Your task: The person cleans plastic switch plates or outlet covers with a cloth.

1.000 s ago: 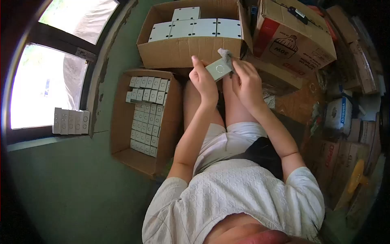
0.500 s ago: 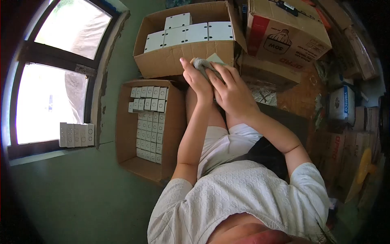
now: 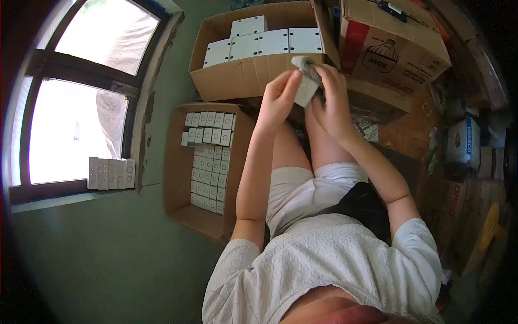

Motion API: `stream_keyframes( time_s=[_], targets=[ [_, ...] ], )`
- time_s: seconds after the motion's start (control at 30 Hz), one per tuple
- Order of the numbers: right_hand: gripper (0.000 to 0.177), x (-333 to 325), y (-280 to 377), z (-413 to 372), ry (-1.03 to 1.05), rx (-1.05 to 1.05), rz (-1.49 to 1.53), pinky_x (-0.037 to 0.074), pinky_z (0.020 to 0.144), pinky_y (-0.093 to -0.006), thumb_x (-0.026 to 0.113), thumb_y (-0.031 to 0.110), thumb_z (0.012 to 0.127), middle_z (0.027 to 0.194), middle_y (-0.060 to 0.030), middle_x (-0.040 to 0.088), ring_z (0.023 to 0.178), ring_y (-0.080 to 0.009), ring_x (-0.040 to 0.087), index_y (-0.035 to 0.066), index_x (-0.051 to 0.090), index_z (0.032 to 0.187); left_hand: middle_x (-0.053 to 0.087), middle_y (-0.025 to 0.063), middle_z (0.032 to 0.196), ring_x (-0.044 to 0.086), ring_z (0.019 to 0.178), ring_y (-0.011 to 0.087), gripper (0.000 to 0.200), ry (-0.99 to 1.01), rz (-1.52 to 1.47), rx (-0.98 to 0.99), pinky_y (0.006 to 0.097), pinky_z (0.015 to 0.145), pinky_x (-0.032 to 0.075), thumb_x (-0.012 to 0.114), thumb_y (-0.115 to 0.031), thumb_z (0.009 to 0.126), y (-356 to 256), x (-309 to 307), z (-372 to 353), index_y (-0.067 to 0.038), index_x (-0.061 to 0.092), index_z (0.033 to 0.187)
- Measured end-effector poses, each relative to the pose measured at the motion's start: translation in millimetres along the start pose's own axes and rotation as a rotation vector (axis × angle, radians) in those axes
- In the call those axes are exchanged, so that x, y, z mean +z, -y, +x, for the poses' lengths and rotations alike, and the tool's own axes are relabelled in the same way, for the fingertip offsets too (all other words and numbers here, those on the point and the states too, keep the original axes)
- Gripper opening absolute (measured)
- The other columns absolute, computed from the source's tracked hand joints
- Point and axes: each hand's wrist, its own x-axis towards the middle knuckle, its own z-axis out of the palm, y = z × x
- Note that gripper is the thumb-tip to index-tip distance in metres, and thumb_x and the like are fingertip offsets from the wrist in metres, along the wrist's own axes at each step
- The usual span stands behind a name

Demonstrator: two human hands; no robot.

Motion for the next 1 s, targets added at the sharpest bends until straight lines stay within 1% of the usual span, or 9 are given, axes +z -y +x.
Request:
stream_keyframes(
  time_s=[0.17, 0.3, 0.37, 0.43, 0.5, 0.53, 0.6, 0.77, 1.0],
  targets=[
    [0.069, -4.3, -9.1, -4.5, -0.01, -0.13, -0.15, 0.047, 0.096, -0.0433, 0.058, -0.012, 0.07, 0.143, -0.0055, 0.051, 0.108, -0.0356, 0.052, 0.013, 0.055, 0.135, 0.052, -0.006, 0.083, 0.041, 0.076, 0.0035, 0.029, 0.128, 0.005, -0.012, 0.0201, 0.067, 0.037, 0.053, -0.024, 0.105, -3.6, -3.5, -11.9, 0.003, 0.061, 0.106],
    [0.07, -7.2, -16.5, -7.9, 0.071, -0.029, -0.143, 0.05, 0.092, -0.0411, 0.059, -0.011, 0.07, 0.148, -0.001, 0.049, 0.102, -0.034, 0.055, 0.015, 0.056, 0.136, 0.051, -0.0038, 0.083, 0.043, 0.08, 0.0041, 0.02, -0.102, -0.051, -0.058, 0.021, 0.07, 0.037, 0.049, -0.017, 0.102, -15.1, 7.4, -27.7, 0.0, 0.06, 0.101],
    [0.072, -2.5, -26.6, -14.2, 0.132, 0.066, -0.153, 0.05, 0.092, -0.0421, 0.061, -0.011, 0.072, 0.148, -0.0005, 0.049, 0.099, -0.0345, 0.057, 0.016, 0.054, 0.138, 0.063, 0.0073, 0.107, 0.057, 0.098, 0.0135, 0.038, -0.098, -0.208, -0.101, 0.0259, 0.086, 0.045, 0.056, -0.019, 0.098, 7.0, -2.1, -27.4, 0.006, 0.059, 0.126],
    [0.068, -7.2, -18.7, -12.1, 0.12, 0.011, -0.13, 0.05, 0.092, -0.0423, 0.062, -0.009, 0.073, 0.148, -0.0019, 0.049, 0.102, -0.0347, 0.057, 0.014, 0.054, 0.137, 0.063, 0.007, 0.103, 0.058, 0.095, 0.0138, 0.034, -0.174, -0.176, -0.075, 0.0256, 0.081, 0.046, 0.055, -0.02, 0.097, 11.0, -1.2, -28.9, 0.006, 0.062, 0.117],
    [0.065, -10.1, -3.0, -14.5, 0.107, -0.034, -0.103, 0.05, 0.091, -0.0424, 0.062, -0.008, 0.074, 0.148, -0.0034, 0.049, 0.105, -0.0348, 0.058, 0.011, 0.054, 0.136, 0.064, 0.0054, 0.095, 0.058, 0.088, 0.0124, 0.031, 0.004, -0.331, 0.16, 0.0253, 0.075, 0.045, 0.056, -0.021, 0.096, 24.7, -12.0, -25.2, 0.005, 0.065, 0.11],
    [0.06, -10.5, 7.7, -18.1, 0.102, -0.046, 0.024, 0.05, 0.093, -0.0429, 0.063, -0.005, 0.076, 0.148, -0.0049, 0.048, 0.109, -0.0355, 0.058, 0.008, 0.054, 0.134, 0.062, 0.0042, 0.081, 0.058, 0.081, 0.0111, 0.032, -0.16, -0.308, 0.204, 0.0252, 0.068, 0.043, 0.056, -0.023, 0.099, 20.1, -1.3, -25.5, 0.005, 0.068, 0.09],
    [0.048, -13.1, 11.8, -29.7, 0.185, -0.073, 0.13, 0.047, 0.098, -0.0447, 0.063, 0.0, 0.08, 0.148, -0.009, 0.046, 0.119, -0.0381, 0.055, 0.001, 0.054, 0.127, 0.061, 0.004, 0.075, 0.059, 0.078, 0.0106, 0.038, -0.242, -0.223, 0.291, 0.0257, 0.066, 0.041, 0.055, -0.025, 0.101, 26.7, -1.6, -21.9, 0.004, 0.066, 0.081],
    [0.056, -3.6, -7.6, -30.7, 0.135, -0.11, -0.1, 0.046, 0.099, -0.0438, 0.066, 0.004, 0.08, 0.149, -0.0085, 0.045, 0.118, -0.035, 0.055, 0.008, 0.053, 0.135, 0.056, 0.004, 0.06, 0.052, 0.055, 0.0106, 0.06, -0.466, -0.26, 0.47, 0.0253, 0.055, 0.037, 0.052, -0.031, 0.104, 24.0, 5.0, -20.6, -0.005, 0.044, 0.05],
    [0.061, -16.0, 12.7, -31.9, 0.283, -0.231, -0.102, 0.051, 0.091, -0.0406, 0.065, -0.002, 0.075, 0.145, -0.0084, 0.051, 0.104, -0.033, 0.058, 0.01, 0.058, 0.134, 0.05, 0.0036, 0.054, 0.048, 0.056, 0.0118, 0.057, -0.521, -0.281, 0.343, 0.0275, 0.054, 0.035, 0.052, -0.023, 0.103, 16.0, 2.5, -24.0, -0.006, 0.039, 0.051]
  ],
)
